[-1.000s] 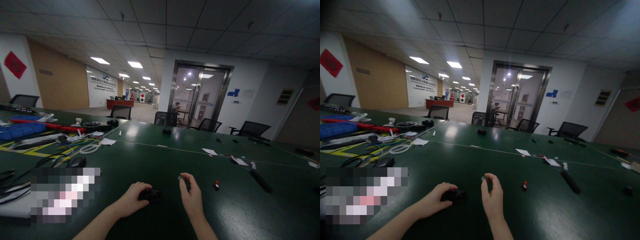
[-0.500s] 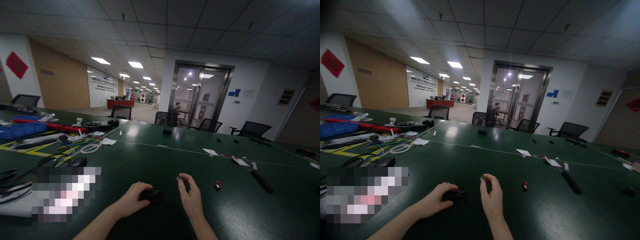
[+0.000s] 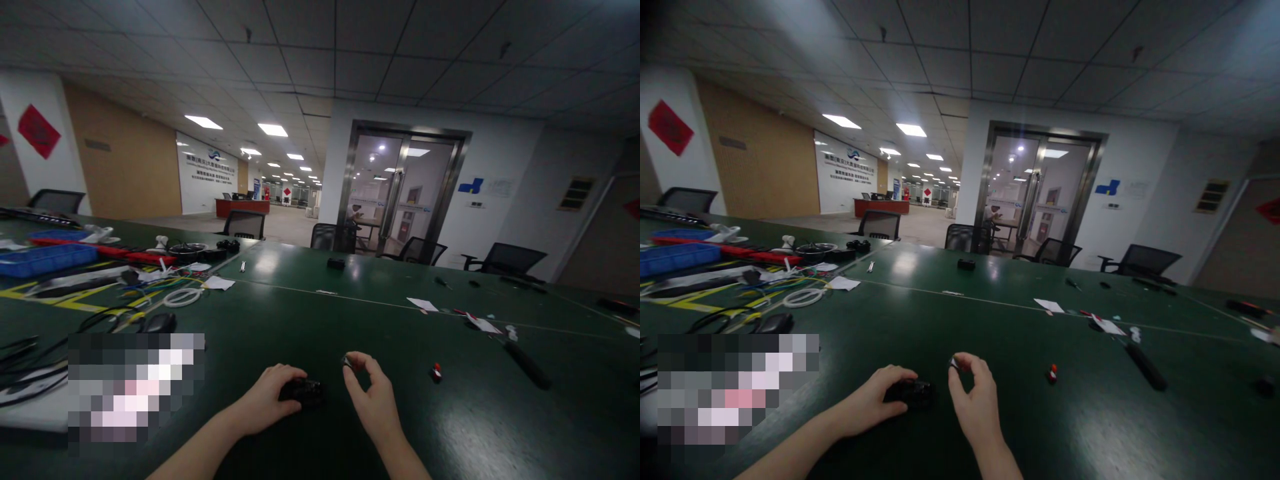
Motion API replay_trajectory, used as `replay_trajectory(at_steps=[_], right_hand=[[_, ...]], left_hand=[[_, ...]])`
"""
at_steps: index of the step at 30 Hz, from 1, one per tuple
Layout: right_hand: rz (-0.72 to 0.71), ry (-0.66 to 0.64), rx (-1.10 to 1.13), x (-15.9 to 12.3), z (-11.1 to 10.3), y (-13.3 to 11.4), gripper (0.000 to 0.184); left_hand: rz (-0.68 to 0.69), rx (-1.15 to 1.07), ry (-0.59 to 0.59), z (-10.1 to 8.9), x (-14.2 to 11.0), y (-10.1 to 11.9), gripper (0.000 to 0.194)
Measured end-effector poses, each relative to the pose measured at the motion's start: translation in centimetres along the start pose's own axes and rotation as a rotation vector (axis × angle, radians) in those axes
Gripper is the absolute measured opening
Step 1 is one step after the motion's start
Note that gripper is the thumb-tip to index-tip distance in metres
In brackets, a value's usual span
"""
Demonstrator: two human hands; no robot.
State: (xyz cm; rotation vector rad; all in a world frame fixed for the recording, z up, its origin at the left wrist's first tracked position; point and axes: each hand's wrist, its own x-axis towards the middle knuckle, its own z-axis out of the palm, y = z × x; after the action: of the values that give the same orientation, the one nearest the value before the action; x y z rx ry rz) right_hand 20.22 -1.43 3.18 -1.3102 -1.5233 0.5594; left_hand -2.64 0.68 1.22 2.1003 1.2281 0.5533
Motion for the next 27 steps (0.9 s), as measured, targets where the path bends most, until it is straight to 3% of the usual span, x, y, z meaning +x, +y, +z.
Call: replay_trajectory(at_steps=[7,27], right_hand=[[-0.051,-0.166,-0.037,-0.8,1.5,-0.8,0.018],[-0.069,-0.388,-0.112,-1.1,3.4,-0.1,0.017]], left_hand=[[0.022,0.011,0.021,0.3,0.2,-0.5,0.046],[0.057,0.036,0.027,0.1,0.3,-0.3,0.043]])
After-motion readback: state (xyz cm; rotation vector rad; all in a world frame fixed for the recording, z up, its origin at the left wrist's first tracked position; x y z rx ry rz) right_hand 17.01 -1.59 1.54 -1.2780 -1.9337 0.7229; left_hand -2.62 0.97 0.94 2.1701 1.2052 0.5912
